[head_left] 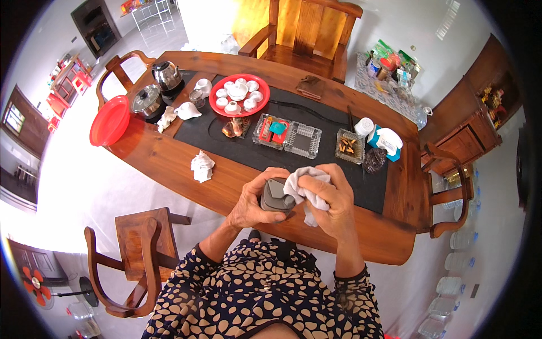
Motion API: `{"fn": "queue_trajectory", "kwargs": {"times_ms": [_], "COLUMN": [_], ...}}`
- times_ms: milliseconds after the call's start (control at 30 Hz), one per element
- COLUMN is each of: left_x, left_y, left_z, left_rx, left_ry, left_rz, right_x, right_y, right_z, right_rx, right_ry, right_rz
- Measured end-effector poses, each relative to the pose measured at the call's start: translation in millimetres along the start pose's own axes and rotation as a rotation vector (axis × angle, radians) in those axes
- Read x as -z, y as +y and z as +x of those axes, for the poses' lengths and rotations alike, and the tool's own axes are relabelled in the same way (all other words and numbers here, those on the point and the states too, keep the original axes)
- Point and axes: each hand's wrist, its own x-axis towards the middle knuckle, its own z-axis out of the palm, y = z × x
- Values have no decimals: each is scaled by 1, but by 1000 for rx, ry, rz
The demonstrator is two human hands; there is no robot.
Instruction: The person wipes a small metal cup with a cloth, rinses it in a red basin, and dries it. They then wipe the wooden table surface and clean a dark ceramic teapot and a pair of chopsticks with the cloth, placing each item back on the table.
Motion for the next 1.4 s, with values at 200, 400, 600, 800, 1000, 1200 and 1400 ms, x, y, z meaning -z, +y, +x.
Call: {"fn": "queue_trajectory", "kwargs": {"times_ms": [200,400,600,800,1000,1200,1400], "left_x": [-14,-9,-19,-19,-16,-22,-24], "left_y": [-1,-6,-12,-24,-21,-13,-16], "left_z": [-6,-10,-5,-1,-7,-5,-3], "left_rx": [165,158,131,95,205,185,140], "left_ry": [6,84,204,267,277,310,333], "left_rz": [-65,-209,-427,-587,-587,-603,-483], "right_x": [-7,-20,-38,-44,-55,-52,-56], "right_y": [1,5,-8,-19,-17,-13,7], "right_z": [13,-3,-20,-38,-39,-17,-12], "right_rx": [35,-254,-430,-84,-35,-345,-553], "right_ry": [-30,38,279,285,289,300,279], "right_rz": [4,359,472,182,186,435,601]}}
